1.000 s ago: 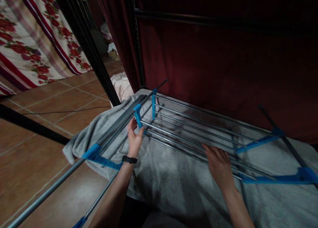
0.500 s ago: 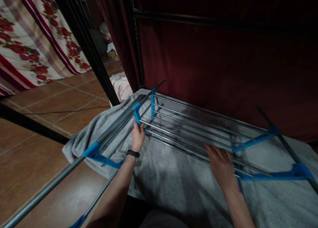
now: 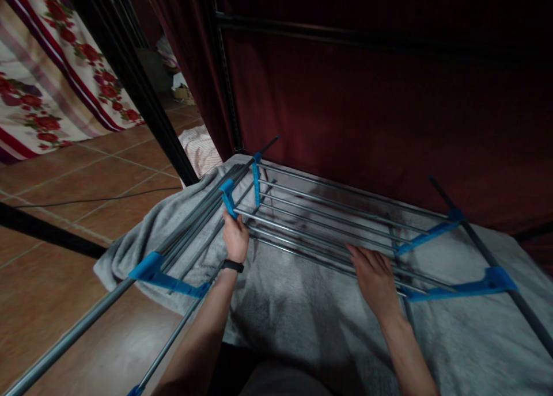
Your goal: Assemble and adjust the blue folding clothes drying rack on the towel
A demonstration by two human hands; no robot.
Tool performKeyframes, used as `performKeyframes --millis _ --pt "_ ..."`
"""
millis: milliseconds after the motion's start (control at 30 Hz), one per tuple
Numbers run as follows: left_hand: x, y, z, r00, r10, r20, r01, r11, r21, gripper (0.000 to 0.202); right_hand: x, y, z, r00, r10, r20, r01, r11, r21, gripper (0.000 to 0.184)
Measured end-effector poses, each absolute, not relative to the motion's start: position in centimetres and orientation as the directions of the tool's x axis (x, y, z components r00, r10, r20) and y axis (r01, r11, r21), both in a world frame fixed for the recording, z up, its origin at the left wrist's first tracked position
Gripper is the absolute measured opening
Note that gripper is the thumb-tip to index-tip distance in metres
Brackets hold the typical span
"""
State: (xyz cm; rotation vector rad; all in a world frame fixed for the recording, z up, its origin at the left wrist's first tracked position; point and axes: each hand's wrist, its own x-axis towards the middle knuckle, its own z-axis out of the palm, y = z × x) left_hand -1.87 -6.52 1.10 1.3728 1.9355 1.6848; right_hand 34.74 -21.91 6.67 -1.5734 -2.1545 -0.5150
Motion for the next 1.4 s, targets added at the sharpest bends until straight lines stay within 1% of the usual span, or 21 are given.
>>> performKeyframes --millis 100,167,233,300,367,433,500,567,667,767,933,1000,1067,1133,1400 --pt "-2.2 -6.3 0.9 -0.525 0.758 0.388 0.448 -0.141 0.883 0.053 34.6 -21.7 6.7 -0.264 0.798 0.541 0.958 0.284 0.050 0.039" --pt "-2.5 -6.5 0.7 -0.498 0.766 0.407 0.415 -0.201 0.887 0.055 34.5 -21.6 6.7 -0.259 0.795 0.549 0.960 0.275 0.054 0.034" --pt "-2.7 -7.1 0.6 -0.463 0.764 0.449 0.391 -0.279 0.877 0.060 34.4 -21.5 6.7 -0.257 0.792 0.554 0.961 0.269 0.061 0.032" --pt "-2.7 -8.4 0.6 -0.454 0.733 0.507 0.418 -0.327 0.848 0.061 34.3 -21.4 6.8 -0.257 0.790 0.557 0.961 0.267 0.064 0.030" --pt "-2.5 -9.8 0.8 -0.445 0.688 0.573 0.497 -0.343 0.797 0.054 34.3 -21.4 6.8 -0.262 0.789 0.555 0.960 0.270 0.068 0.029" --pt "-2.0 -11.0 1.4 -0.368 0.665 0.651 0.592 -0.372 0.715 0.045 34.3 -21.4 6.9 -0.266 0.786 0.558 0.959 0.274 0.072 0.028" --pt "-1.3 -11.5 2.3 -0.210 0.672 0.710 0.657 -0.441 0.611 0.040 34.2 -21.4 7.0 -0.266 0.780 0.566 0.959 0.275 0.071 0.028" --pt "-0.7 -11.3 3.5 -0.031 0.674 0.738 0.699 -0.513 0.498 0.040 34.2 -21.4 7.0 -0.259 0.777 0.573 0.960 0.271 0.066 0.028" --pt "-0.3 -10.2 5.0 0.193 0.669 0.717 0.750 -0.572 0.332 0.042 34.1 -21.4 7.1 -0.258 0.781 0.569 0.961 0.270 0.066 0.028" --pt "-0.7 -9.1 5.8 0.302 0.675 0.673 0.781 -0.580 0.230 0.040 33.9 -21.5 7.2 -0.260 0.784 0.563 0.961 0.266 0.073 0.027" --pt "-1.7 -8.0 6.4 0.383 0.686 0.619 0.792 -0.588 0.162 0.025 33.7 -21.6 7.4 -0.253 0.791 0.557 0.965 0.249 0.086 0.027" --pt "-1.8 -7.7 6.4 0.412 0.672 0.615 0.802 -0.588 0.105 0.020 33.8 -21.5 7.4 -0.255 0.796 0.549 0.965 0.246 0.093 0.027" --pt "-1.8 -7.5 6.4 0.437 0.645 0.626 0.813 -0.581 0.031 0.019 33.8 -21.5 7.5 -0.259 0.800 0.541 0.965 0.243 0.103 0.027" --pt "-1.7 -7.4 6.3 0.451 0.617 0.645 0.816 -0.577 -0.019 0.020 33.8 -21.4 7.4 -0.258 0.803 0.537 0.966 0.234 0.114 0.026" --pt "-1.9 -7.6 6.4 0.474 0.570 0.672 0.804 -0.590 -0.067 0.016 33.6 -21.5 7.4 -0.261 0.799 0.542 0.965 0.237 0.116 0.026"
